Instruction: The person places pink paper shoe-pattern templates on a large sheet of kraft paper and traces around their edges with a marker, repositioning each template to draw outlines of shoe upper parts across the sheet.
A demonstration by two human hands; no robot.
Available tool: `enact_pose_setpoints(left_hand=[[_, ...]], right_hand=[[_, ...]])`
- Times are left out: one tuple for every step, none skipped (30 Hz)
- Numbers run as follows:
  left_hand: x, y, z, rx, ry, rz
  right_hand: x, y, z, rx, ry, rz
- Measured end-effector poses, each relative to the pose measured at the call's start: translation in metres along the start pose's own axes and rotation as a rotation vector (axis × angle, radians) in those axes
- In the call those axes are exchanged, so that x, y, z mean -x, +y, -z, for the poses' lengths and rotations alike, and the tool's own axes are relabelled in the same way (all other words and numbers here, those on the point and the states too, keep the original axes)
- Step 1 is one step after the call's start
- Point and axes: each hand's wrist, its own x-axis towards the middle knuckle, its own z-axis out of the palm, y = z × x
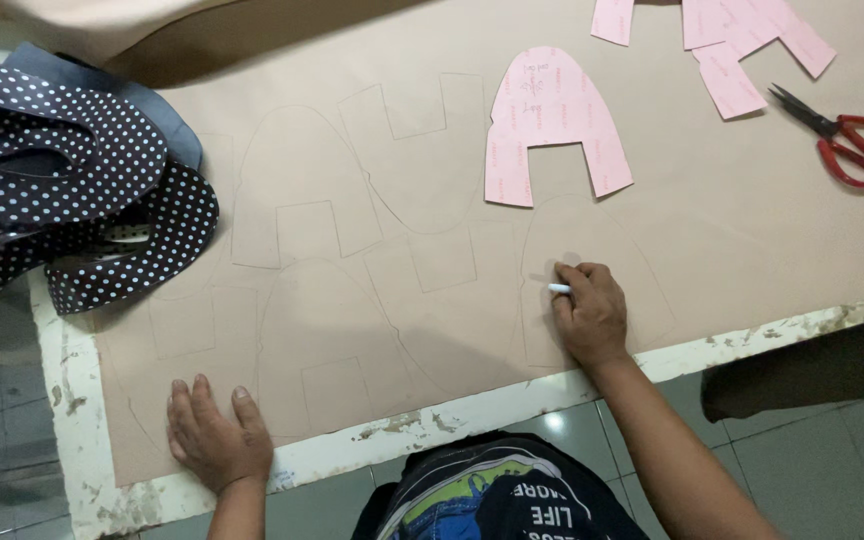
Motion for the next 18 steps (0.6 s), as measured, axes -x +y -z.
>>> enact_pose_setpoints(left_hand=[[-0.002,-0.003,0.001,0.001,0.005,0.001],[-0.002,-0.005,0.002,0.001,0.005,0.002],[-0.002,-0.007,0.003,0.0,0.006,0.003],[-0.003,-0.009,0.004,-0.007,0.001,0.001],[-0.002,-0.011,0.005,-0.014,-0.004,0.001],[0.001,-0.013,0.007,-0.023,-0.012,0.004],[0.004,-0.014,0.008,-0.012,-0.01,0.008],[0.007,-0.014,0.01,-0.001,-0.006,0.011],[0.009,-0.014,0.012,0.011,0.001,0.014],[0.012,-0.013,0.013,0.008,-0.002,0.018],[0.013,-0.012,0.015,0.006,-0.003,0.019],[0.015,-0.011,0.016,0.004,-0.005,0.021],[0.016,-0.01,0.018,-0.002,-0.005,0.019],[0.018,-0.008,0.019,-0.004,-0.005,0.019],[0.019,-0.007,0.02,-0.007,-0.001,0.02],[0.021,-0.004,0.022,-0.007,0.004,0.017],[0.022,-0.001,0.023,-0.01,0.006,0.013],[0.022,0.003,0.023,-0.009,0.012,0.008]], right_hand=[[-0.002,-0.002,-0.002,-0.001,0.003,-0.013],[-0.001,-0.003,-0.002,0.0,0.002,-0.028],[0.001,-0.005,-0.002,0.01,0.001,-0.025],[0.001,-0.007,-0.002,0.018,0.006,-0.019],[0.003,-0.009,-0.001,0.026,0.009,-0.012],[0.005,-0.011,0.002,0.036,0.002,-0.01],[0.007,-0.012,0.005,0.047,-0.002,-0.007],[0.007,-0.013,0.007,0.057,-0.004,-0.002],[0.006,-0.014,0.01,0.039,-0.056,-0.092],[0.003,-0.013,0.013,0.022,-0.109,-0.183],[-0.003,-0.011,0.016,0.005,-0.16,-0.274],[-0.011,-0.009,0.018,0.012,-0.125,-0.271],[-0.021,-0.005,0.02,0.021,-0.092,-0.271],[-0.034,0.001,0.022,0.032,-0.06,-0.268],[-0.049,0.006,0.025,0.054,-0.006,-0.262],[-0.062,0.012,0.028,0.076,0.046,-0.257],[-0.076,0.018,0.031,0.083,0.056,-0.3],[-0.092,0.023,0.031,0.089,0.069,-0.341]])
